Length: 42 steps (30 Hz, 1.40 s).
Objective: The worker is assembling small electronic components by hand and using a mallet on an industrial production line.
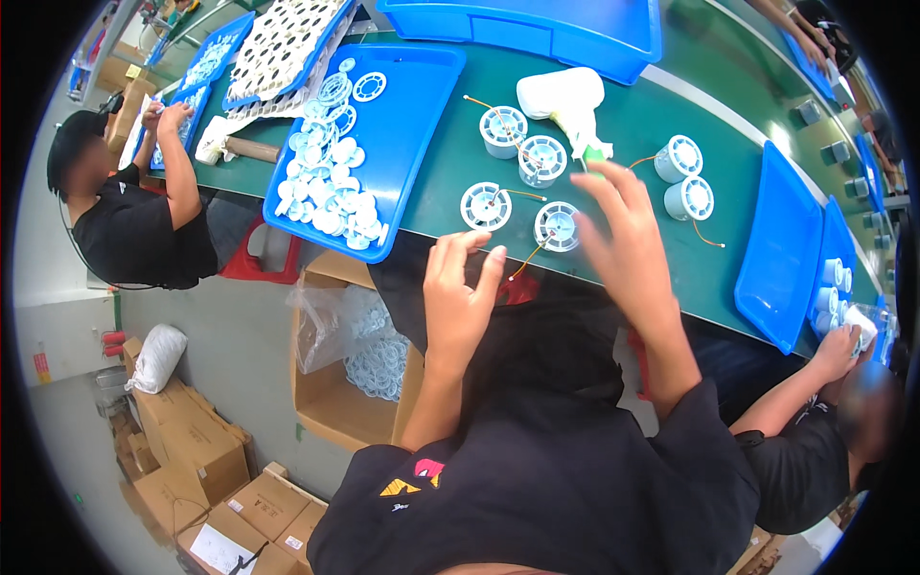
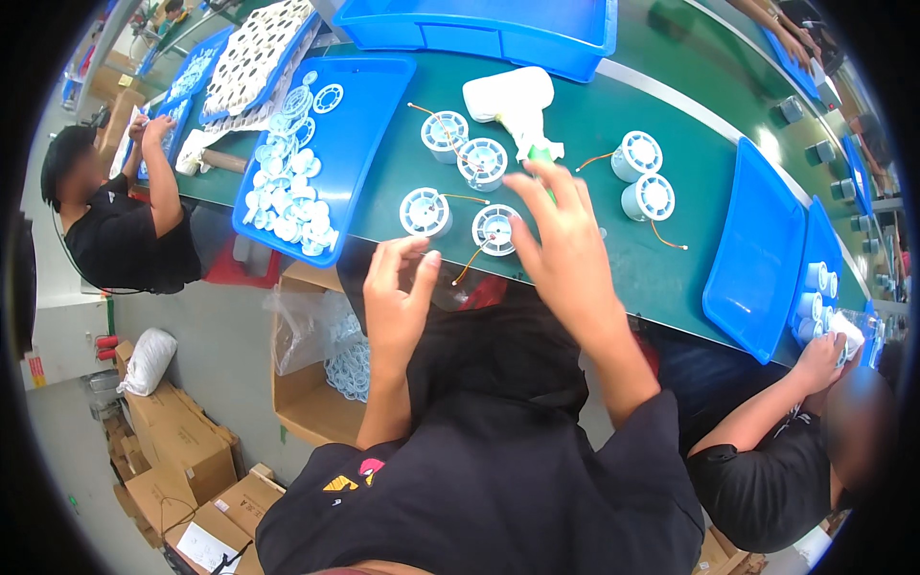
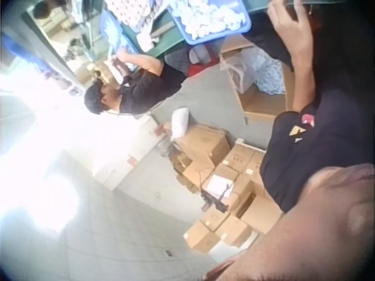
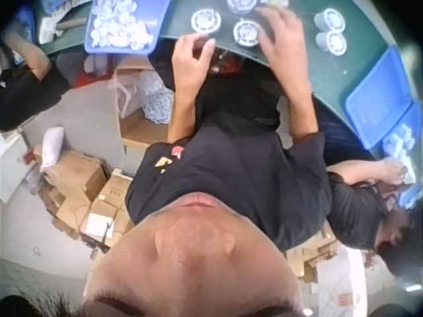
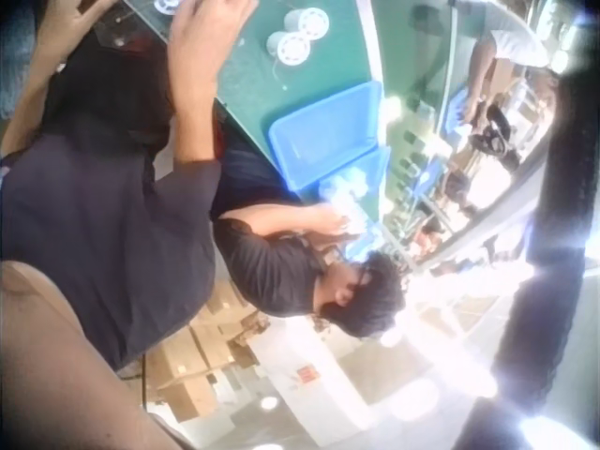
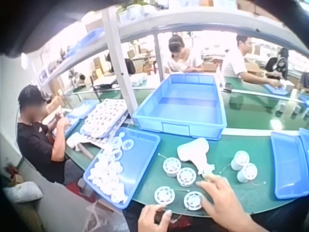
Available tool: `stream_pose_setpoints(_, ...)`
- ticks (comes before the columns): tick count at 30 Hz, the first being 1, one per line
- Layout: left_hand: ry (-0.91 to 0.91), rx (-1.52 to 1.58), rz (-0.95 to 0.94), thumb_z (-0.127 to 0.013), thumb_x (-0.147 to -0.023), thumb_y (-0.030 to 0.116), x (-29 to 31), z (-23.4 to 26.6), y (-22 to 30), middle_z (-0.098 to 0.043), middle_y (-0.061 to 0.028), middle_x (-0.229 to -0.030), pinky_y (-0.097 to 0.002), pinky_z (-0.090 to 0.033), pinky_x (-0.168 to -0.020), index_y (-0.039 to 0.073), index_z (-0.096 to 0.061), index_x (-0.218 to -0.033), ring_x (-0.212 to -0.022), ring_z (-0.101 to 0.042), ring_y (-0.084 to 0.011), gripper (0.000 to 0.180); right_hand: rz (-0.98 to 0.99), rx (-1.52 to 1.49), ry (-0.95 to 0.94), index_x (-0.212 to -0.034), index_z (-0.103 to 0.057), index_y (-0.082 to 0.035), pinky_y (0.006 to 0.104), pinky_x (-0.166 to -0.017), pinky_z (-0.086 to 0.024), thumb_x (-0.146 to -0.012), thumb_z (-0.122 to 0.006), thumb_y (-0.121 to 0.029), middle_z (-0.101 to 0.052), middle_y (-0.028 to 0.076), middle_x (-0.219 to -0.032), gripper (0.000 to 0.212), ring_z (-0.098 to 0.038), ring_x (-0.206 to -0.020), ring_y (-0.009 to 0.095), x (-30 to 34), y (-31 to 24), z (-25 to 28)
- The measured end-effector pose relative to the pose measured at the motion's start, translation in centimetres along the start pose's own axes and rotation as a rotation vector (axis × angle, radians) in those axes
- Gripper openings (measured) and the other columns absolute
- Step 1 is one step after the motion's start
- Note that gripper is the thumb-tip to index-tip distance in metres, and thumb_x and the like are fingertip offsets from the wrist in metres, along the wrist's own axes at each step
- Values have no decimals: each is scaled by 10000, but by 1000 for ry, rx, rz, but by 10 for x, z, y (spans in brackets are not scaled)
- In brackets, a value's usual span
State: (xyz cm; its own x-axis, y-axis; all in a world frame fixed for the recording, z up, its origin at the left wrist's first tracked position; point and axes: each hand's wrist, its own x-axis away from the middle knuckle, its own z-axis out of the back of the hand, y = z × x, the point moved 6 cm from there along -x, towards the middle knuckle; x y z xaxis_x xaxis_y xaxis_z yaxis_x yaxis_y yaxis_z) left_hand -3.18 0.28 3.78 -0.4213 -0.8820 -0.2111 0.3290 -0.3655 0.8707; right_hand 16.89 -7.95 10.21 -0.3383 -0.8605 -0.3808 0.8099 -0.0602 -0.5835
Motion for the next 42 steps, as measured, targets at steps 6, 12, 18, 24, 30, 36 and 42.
stream_pose_setpoints(6,69,-105,-235,-751,-954,90,-32,9,35,-680,-111,-1133,-406,-504,-876,56,-736,-1143,-1020,-630,-294,192,189,103,-294,-1225,-694,-68,436,-1066,-514,-901,-768,-70,-637,122,-1396,332,-592,-1291,345,-53,39,-32)
stream_pose_setpoints(12,-69,-340,-389,-690,-990,115,-83,-16,47,-679,-124,-1205,-446,-492,-920,157,-752,-1283,-1073,-665,-303,302,150,27,-328,-1128,-702,-88,455,-957,-522,-866,-838,-228,-625,96,-1133,327,-625,-1133,329,-54,40,-35)
stream_pose_setpoints(18,-237,-396,-527,-699,-977,108,-102,-41,41,-698,-116,-1182,-453,-510,-922,130,-765,-1243,-1080,-672,-321,275,83,39,-268,-1102,-705,-103,451,-897,-541,-858,-849,-246,-612,102,-1117,318,-642,-1068,337,-51,41,-33)
stream_pose_setpoints(24,-211,-406,-494,-730,-953,108,-102,-41,39,-703,-82,-1054,-440,-502,-879,92,-754,-1082,-1031,-672,-302,132,106,18,-241,-1091,-696,-96,446,-847,-556,-875,-840,-241,-599,110,-1121,298,-650,-1042,333,-48,43,-36)
stream_pose_setpoints(30,-158,-442,-440,-762,-934,160,-103,-37,25,-692,-79,-971,-440,-487,-859,92,-737,-996,-979,-659,-301,95,65,-109,-168,-1045,-665,-63,452,-855,-556,-897,-824,-240,-611,123,-1173,279,-663,-1065,333,-48,46,-40)
stream_pose_setpoints(36,-262,-401,-276,-770,-941,223,-116,-32,16,-687,-87,-952,-434,-496,-873,83,-757,-979,-956,-652,-308,145,102,-51,-212,-1130,-640,-40,457,-919,-551,-895,-825,-237,-609,141,-1268,358,-644,-1163,363,-50,42,-43)
stream_pose_setpoints(42,-121,-51,22,-713,-1018,313,-139,-14,1,-720,-178,-998,-402,-555,-811,-2,-752,-1077,-875,-704,-301,322,261,86,-221,-1491,-582,-107,503,-1134,-480,-991,-735,-396,-476,170,-1606,597,-531,-1386,426,-56,27,-51)
